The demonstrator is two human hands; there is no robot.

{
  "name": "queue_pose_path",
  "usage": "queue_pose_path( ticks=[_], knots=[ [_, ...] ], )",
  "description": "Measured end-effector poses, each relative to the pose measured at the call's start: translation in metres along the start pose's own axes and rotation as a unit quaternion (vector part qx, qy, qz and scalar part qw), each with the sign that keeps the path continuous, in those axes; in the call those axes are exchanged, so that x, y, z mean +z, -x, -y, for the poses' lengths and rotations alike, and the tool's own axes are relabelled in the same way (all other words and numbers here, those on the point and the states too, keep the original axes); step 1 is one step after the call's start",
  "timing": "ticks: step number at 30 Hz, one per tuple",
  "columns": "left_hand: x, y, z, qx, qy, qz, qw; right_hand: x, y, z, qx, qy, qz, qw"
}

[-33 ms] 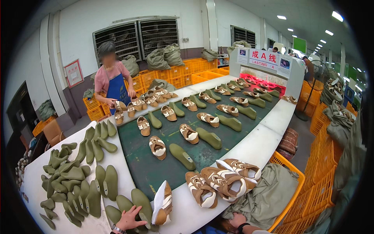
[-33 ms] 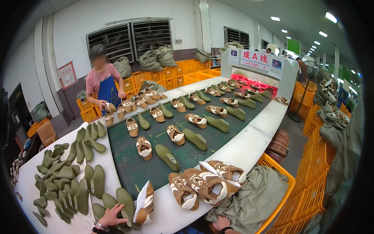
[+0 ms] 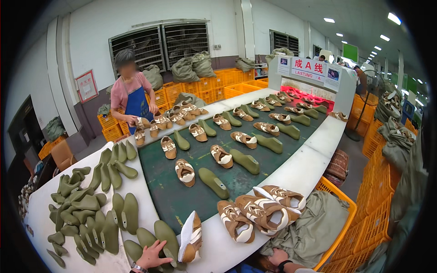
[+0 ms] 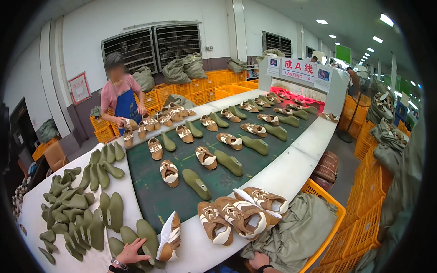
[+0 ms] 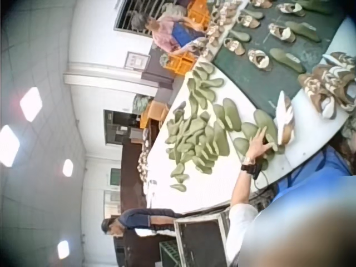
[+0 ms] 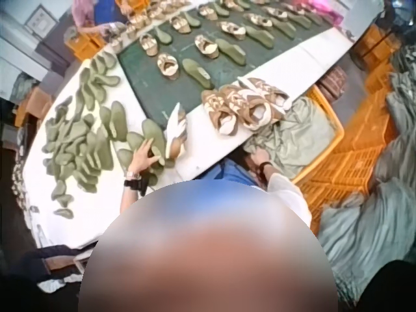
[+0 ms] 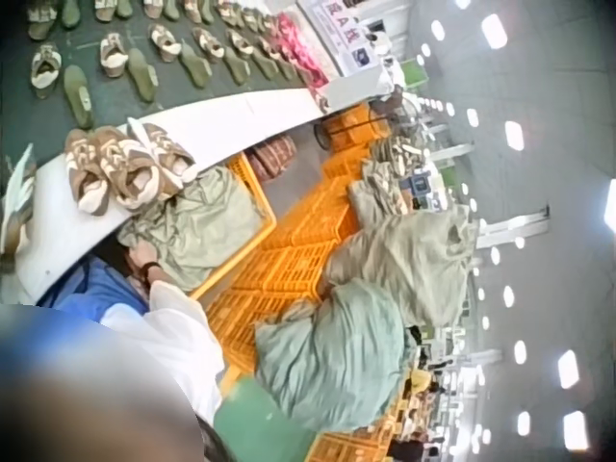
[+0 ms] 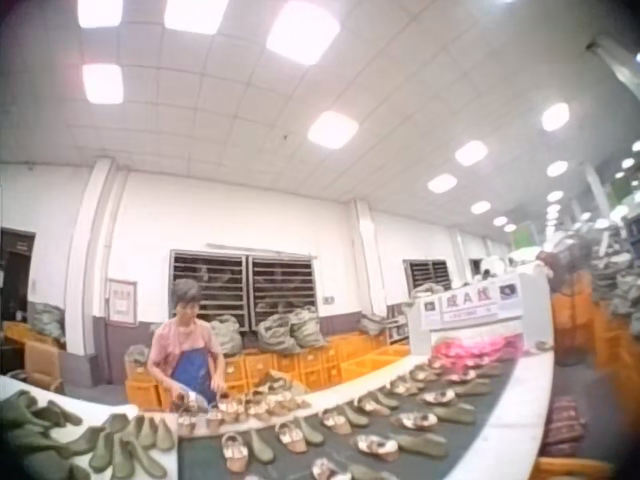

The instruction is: The person inserts green shoe lasts into brown and white slip-on shoes on a factory table, then places the assembled units into a yellow basket. The person repeatedly picks up lasts and shoes, aligns them, and deposits the finished pairs while other workers handle similar items nearby.

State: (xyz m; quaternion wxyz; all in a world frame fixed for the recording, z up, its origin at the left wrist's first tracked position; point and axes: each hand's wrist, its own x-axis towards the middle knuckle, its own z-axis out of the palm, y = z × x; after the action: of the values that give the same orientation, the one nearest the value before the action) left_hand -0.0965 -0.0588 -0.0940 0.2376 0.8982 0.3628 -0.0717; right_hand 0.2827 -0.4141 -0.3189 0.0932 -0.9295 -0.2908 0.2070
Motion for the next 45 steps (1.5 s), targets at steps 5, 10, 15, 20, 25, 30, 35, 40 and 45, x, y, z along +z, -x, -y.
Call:
queue_pose_path(
  ticks=[5,10,15,20,25,30,35,40,45],
  knots=[
    [0.0034,0.0004,0.0029,0.010,0.012,-0.023,1.000,-0.0044,0.0011,0.0033,0.002,-0.005,0.006,1.000],
    [0.0041,-0.0007,0.0033,-0.002,0.017,-0.010,1.000,-0.0057,0.0030,0.0037,0.008,-0.001,0.009,1.000],
    [0.0009,-0.0001,0.0017,0.003,0.018,-0.008,1.000,-0.0052,0.0024,0.0043,0.013,0.000,0.025,1.000],
    [-0.0029,-0.0014,0.0000,0.002,0.004,0.010,1.000,-0.0049,0.0007,0.0043,0.002,0.015,0.021,1.000],
    [-0.0009,-0.0010,0.0000,0.003,0.022,-0.006,1.000,-0.0037,0.0021,0.0040,0.005,0.002,0.014,1.000],
    [0.0001,0.0003,0.0025,-0.002,0.024,0.000,1.000,-0.0031,0.0027,0.0048,0.012,-0.021,0.005,1.000],
    [-0.0030,0.0006,0.0009,-0.016,0.018,0.016,1.000,-0.0041,0.0022,0.0057,0.003,-0.026,-0.021,0.999],
    [-0.0054,-0.0006,-0.0001,-0.010,0.032,0.024,0.999,-0.0051,0.0038,0.0046,-0.002,-0.015,-0.010,1.000],
    [-0.0041,-0.0015,0.0006,-0.020,0.037,0.021,0.999,-0.0028,0.0038,0.0029,-0.005,-0.012,-0.016,1.000]
  ],
)
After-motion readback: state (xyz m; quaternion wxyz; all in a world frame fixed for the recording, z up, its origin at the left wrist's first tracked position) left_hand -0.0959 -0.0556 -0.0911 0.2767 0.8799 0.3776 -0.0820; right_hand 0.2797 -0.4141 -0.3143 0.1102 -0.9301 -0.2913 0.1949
